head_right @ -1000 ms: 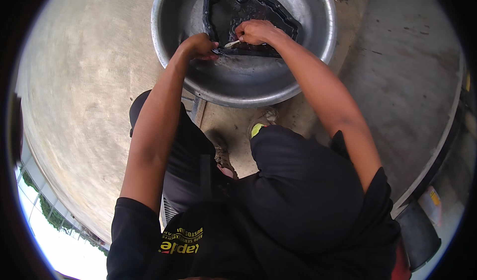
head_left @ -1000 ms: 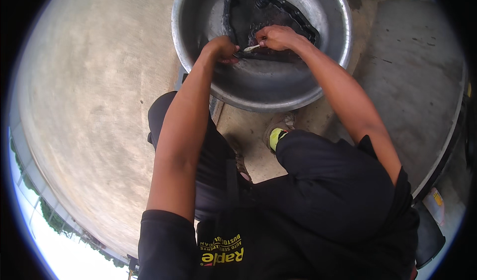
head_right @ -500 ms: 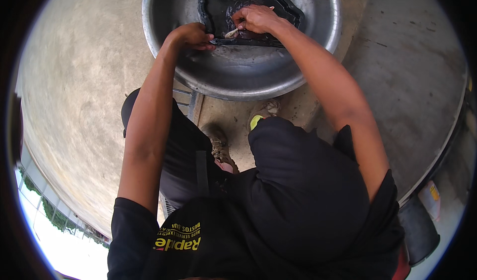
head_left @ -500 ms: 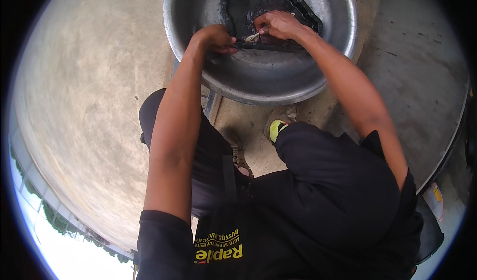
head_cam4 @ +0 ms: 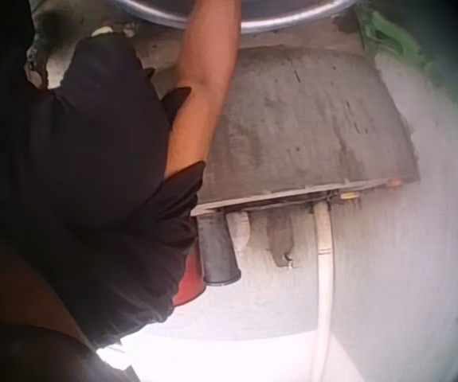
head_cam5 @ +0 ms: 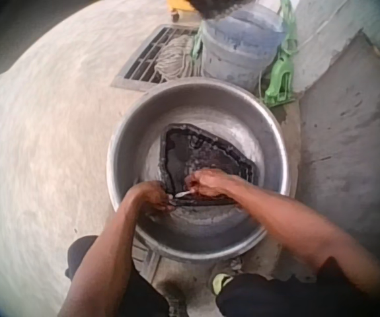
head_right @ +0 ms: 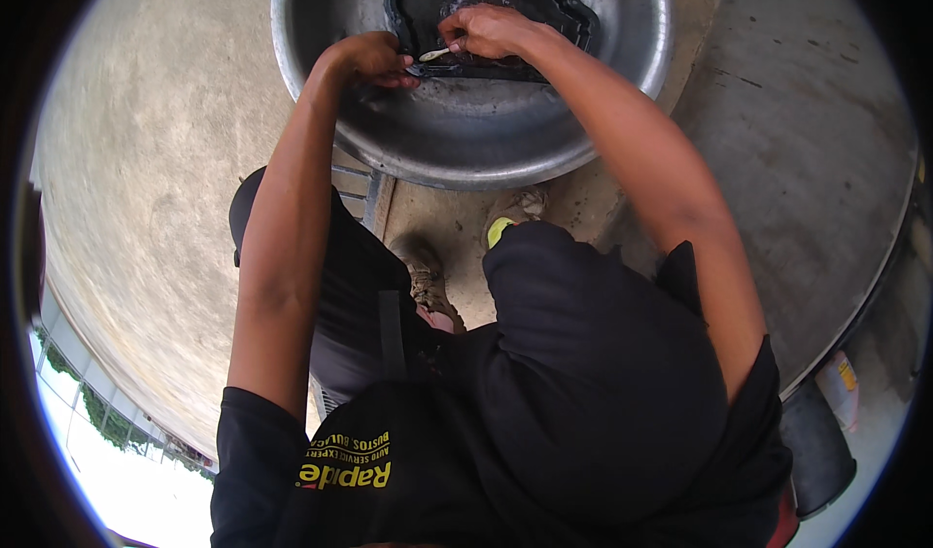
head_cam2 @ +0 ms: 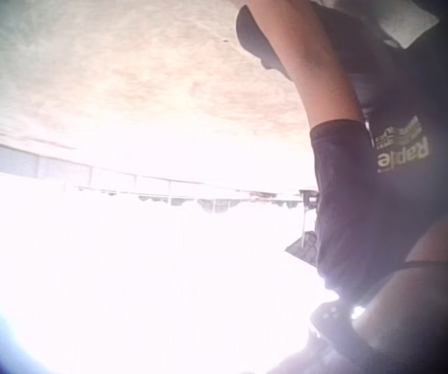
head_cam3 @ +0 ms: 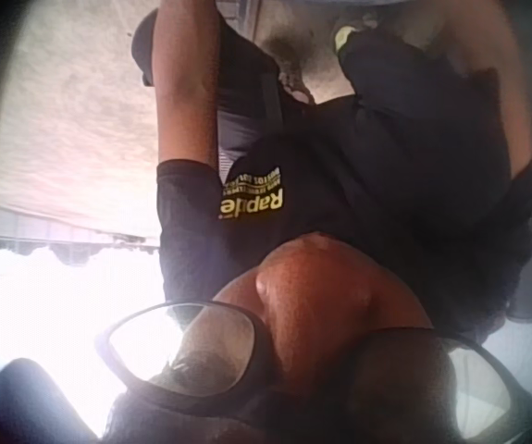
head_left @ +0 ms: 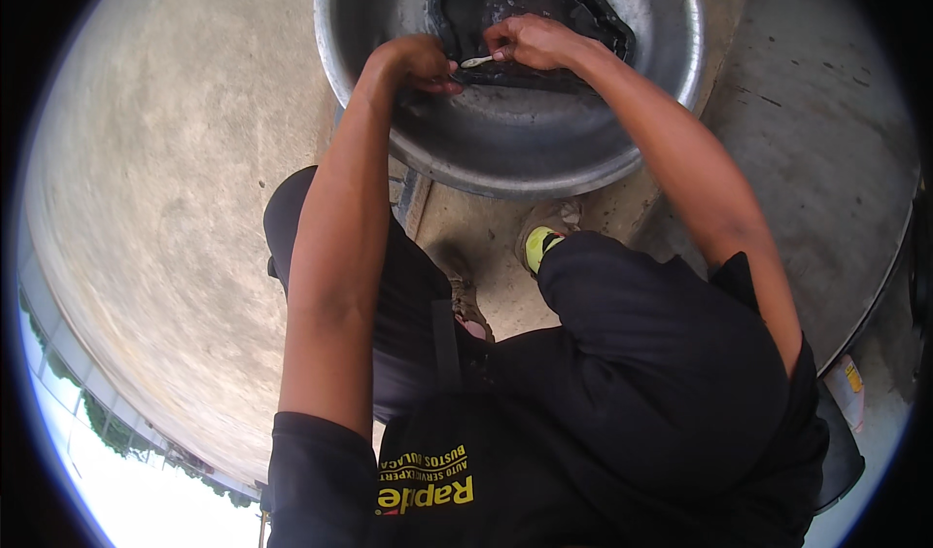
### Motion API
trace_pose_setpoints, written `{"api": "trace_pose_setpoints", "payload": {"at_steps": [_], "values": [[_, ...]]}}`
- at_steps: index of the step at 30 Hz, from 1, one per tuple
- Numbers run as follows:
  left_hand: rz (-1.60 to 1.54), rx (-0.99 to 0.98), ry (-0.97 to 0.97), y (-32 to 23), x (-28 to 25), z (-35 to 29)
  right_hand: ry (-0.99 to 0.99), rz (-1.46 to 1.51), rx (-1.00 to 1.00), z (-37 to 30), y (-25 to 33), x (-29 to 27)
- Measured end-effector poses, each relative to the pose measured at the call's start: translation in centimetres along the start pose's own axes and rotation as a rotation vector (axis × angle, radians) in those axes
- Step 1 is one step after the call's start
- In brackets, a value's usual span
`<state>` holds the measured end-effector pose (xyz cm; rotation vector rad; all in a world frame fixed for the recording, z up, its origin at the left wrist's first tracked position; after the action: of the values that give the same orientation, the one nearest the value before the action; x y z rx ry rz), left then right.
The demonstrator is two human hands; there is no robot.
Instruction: The person scrubs a black plastic car part with a toothbrush and cleaning solution in a metal basin, then rinses it under a running tap. The person then carries the cleaned part away.
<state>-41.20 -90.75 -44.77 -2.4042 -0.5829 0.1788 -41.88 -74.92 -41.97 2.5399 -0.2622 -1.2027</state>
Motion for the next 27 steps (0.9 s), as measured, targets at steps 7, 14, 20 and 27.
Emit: {"api": "trace_pose_setpoints", "payload": {"at_steps": [7, 14, 20, 27], "values": [[0.084, -0.039, -0.036, 0.7, -0.6, 0.9, 0.038, -0.014, 0.093, 0.5, -0.5, 0.3], [0.178, -0.019, -0.082, 1.1, -1.4, 1.6, 0.313, -0.298, 0.185, 0.4, -4.4, -0.1], [0.185, -0.037, -0.134, 0.2, -1.1, 2.0, 0.078, 0.104, 0.230, -2.2, -3.1, 2.0], [0.149, 0.037, -0.160, 1.7, -1.1, 3.1, -0.198, -0.010, 0.195, -2.2, -4.2, -3.3]]}}
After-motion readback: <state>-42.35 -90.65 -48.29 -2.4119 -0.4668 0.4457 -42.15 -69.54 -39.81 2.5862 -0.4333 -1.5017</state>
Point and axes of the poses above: each hand's wrist, its own z-axis towards the middle knuckle, its own x-axis out of the palm, y = z × x, the point moved 9 cm from there along z, towards the middle knuckle, and after that the axes turned 14 degrees about x, right-handed, at the moved point
